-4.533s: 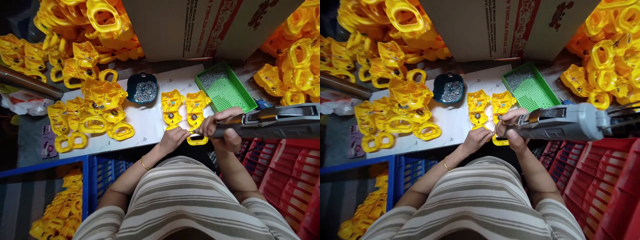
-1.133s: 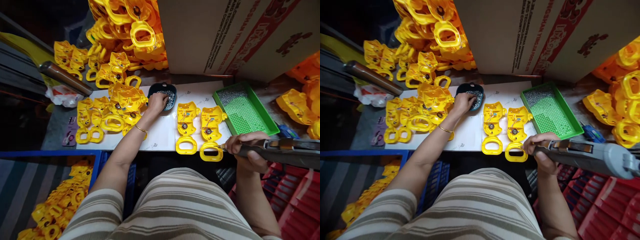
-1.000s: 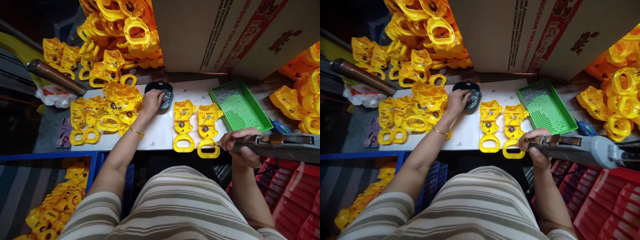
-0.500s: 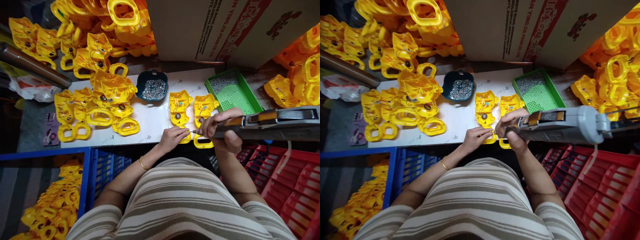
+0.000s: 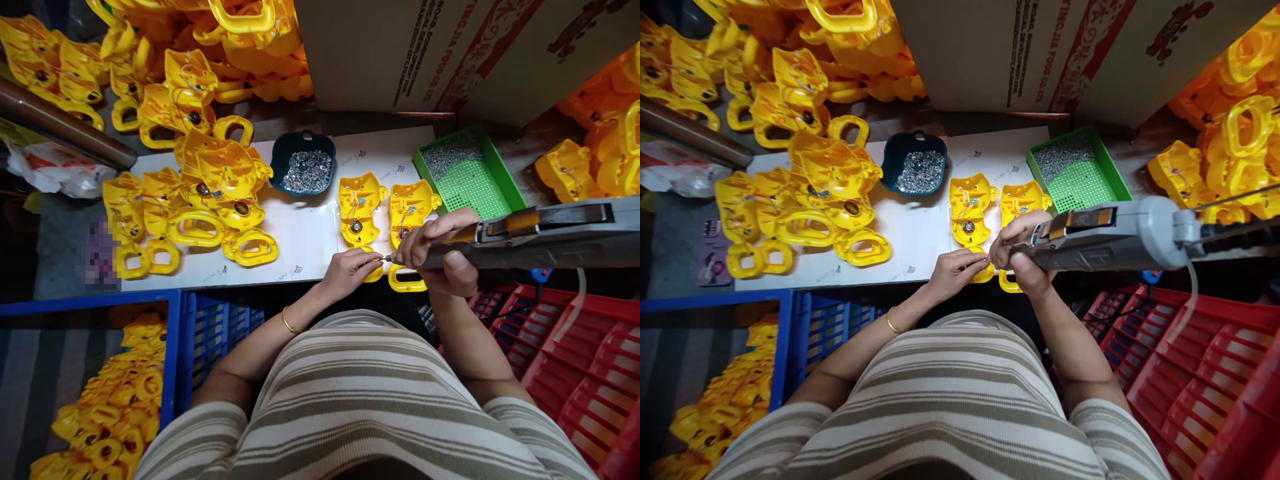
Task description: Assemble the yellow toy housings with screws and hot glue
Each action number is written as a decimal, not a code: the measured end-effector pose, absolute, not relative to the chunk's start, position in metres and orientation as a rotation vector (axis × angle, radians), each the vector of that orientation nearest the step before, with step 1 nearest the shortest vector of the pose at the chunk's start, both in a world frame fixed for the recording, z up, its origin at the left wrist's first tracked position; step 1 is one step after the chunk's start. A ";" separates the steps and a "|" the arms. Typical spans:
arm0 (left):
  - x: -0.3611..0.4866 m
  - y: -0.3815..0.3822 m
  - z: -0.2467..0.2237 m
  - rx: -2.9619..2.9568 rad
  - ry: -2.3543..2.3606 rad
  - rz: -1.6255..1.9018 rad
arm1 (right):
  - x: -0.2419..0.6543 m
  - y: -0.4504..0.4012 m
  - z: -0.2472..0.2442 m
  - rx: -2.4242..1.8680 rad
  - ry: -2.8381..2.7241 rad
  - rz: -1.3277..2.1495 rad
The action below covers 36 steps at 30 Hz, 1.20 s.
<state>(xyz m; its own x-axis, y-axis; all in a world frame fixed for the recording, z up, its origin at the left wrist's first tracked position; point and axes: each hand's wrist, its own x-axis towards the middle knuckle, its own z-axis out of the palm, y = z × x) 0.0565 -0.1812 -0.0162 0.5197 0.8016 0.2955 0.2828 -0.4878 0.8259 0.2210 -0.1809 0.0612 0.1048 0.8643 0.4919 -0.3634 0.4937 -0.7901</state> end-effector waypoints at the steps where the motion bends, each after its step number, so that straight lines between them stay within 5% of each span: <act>1: 0.057 -0.181 -0.016 2.021 0.879 0.894 | 0.222 -0.181 0.062 -0.555 -1.127 0.983; 11: 0.060 -0.183 -0.016 1.996 0.888 0.831 | 0.222 -0.182 0.065 -0.541 -1.150 0.994; 21: 0.041 -0.182 -0.030 2.166 1.616 0.811 | 0.216 -0.142 0.047 -0.600 -1.171 0.844; 36: 0.047 -0.182 -0.031 2.187 1.578 0.640 | 0.207 -0.117 0.004 -0.638 -1.175 0.958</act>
<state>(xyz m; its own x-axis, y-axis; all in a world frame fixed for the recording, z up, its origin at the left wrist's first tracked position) 0.0472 -0.1815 -0.0309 0.2710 0.9514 0.1462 0.7845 -0.3063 0.5393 0.2074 -0.1170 0.0037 0.0871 0.8784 0.4699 -0.2835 0.4741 -0.8336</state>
